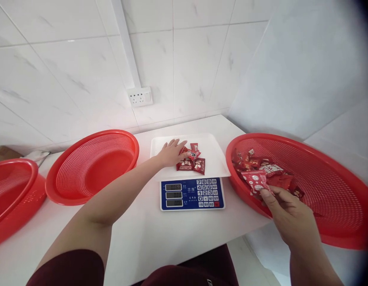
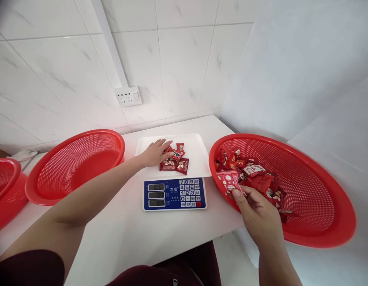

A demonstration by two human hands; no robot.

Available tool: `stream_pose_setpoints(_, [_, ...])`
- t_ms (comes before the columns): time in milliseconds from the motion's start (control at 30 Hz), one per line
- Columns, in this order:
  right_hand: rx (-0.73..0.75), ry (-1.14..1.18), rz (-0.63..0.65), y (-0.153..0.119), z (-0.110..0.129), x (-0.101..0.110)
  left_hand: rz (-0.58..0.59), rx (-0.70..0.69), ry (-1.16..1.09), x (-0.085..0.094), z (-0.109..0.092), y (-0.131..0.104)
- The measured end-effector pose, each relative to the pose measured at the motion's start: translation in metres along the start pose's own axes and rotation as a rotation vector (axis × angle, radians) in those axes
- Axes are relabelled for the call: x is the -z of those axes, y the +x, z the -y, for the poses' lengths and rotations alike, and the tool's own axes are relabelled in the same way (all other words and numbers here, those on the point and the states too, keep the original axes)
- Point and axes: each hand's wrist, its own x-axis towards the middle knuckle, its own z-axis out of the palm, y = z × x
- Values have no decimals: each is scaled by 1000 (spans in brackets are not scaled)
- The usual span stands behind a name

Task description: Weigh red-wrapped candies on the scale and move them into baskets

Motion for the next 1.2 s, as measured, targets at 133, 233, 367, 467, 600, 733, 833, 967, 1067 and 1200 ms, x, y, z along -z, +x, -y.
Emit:
stream_pose_setpoints(133, [1,20,20,1,-4,1,-45,-29,40,-4,11,-8])
stream_pose_setpoints(233, [9,13,44,1,-2,1,-50,-59,62,-5,16,-16])
stream_pose_setpoints(367, [63,16,38,-1,0,-1,-73,-36,55,-4,14,-18])
stream_pose_setpoints(467, [96,12,-1,-2,-2,-3,-108,6,6,0,11,-17])
stream_pose_setpoints(600, [73,28,-9,-2,-6,-2,-197,117,-45,21,18,-31])
stream_pose_setpoints(733, [77,36,-13,-1,-8,-1,-312,313,-12,57,49,-69])
stream_pose_setpoints(833, [110,33,-11,1,-10,-1,-338,447,51,78,78,-100])
stream_pose_setpoints(967, [98,13,2,2,-11,-2,-295,460,127,76,90,-111])
stream_pose_setpoints(1067, [60,-15,12,2,-10,-2,-243,292,138,53,65,-92])
stream_pose_setpoints(1200, [62,19,10,1,-8,-2,-56,-70,88,17,6,-52])
